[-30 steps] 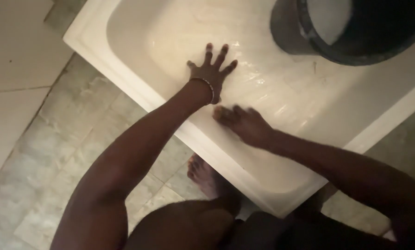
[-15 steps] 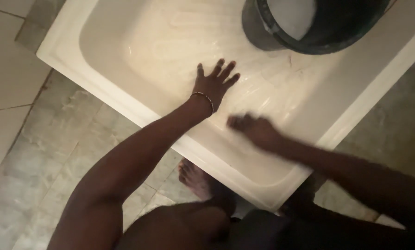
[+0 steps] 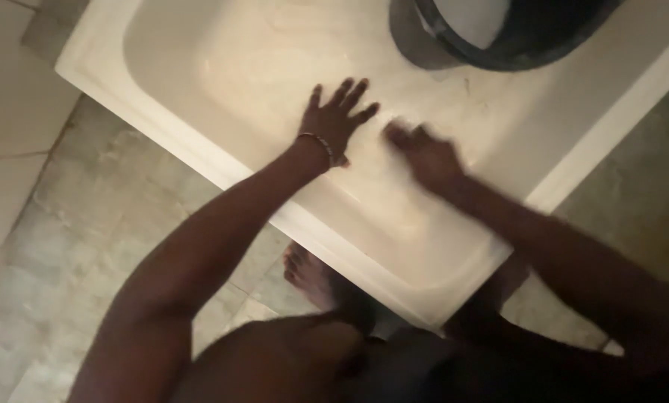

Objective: Scrubbing and rinsing the floor and base of a shower stall using soapy water, a cloth, and buckets.

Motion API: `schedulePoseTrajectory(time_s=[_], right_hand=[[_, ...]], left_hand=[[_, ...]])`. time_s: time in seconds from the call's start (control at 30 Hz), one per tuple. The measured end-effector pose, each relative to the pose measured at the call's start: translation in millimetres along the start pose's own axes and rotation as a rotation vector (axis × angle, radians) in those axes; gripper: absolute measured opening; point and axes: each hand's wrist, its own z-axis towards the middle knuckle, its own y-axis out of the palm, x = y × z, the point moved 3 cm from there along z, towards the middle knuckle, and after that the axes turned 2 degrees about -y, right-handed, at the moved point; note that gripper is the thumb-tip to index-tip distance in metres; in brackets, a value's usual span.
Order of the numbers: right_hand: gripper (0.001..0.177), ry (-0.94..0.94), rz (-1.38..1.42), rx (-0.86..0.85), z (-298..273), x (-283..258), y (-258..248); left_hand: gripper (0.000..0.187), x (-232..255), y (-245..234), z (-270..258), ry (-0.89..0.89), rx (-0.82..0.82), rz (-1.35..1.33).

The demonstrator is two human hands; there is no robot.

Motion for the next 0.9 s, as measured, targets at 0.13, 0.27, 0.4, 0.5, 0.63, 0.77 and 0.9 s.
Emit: schedulePoseTrajectory(time_s=[0.13,0.27,0.4,0.5,0.63,0.77,0.9], right_hand=[[0.067,0.197,-0.128,-0.029,-3,78,8],[0.065,0.252,0.047,-0.102,-10,15,41],[0.046,-0.001,0.138,-0.086,-3,-49,12],[0.061,0.201,-0.018,-0.156,3,12,-24],[0.044,0.212,-0.051,0.09,-3,102,-47],[0.012,0.295,-0.024,0.224,-9,128,-54],[0.009,0.258,-0.204,0.083,1,111,-56]], left_hand=[[0.119,1,-4,-12,-0.003,0.062,-0.018],[0.117,30,-1,1,0.091,0.03,-0.036],[0.118,43,-8,3,0.154,-0.01,0.02],[0.121,44,-4,-9,0.166,-0.013,0.022],[0.121,40,-5,-12,0.157,-0.006,0.002],[0.127,43,-18,-12,0.152,-0.039,0.009],[0.132,41,-17,-10,0.158,-0.048,0.012]])
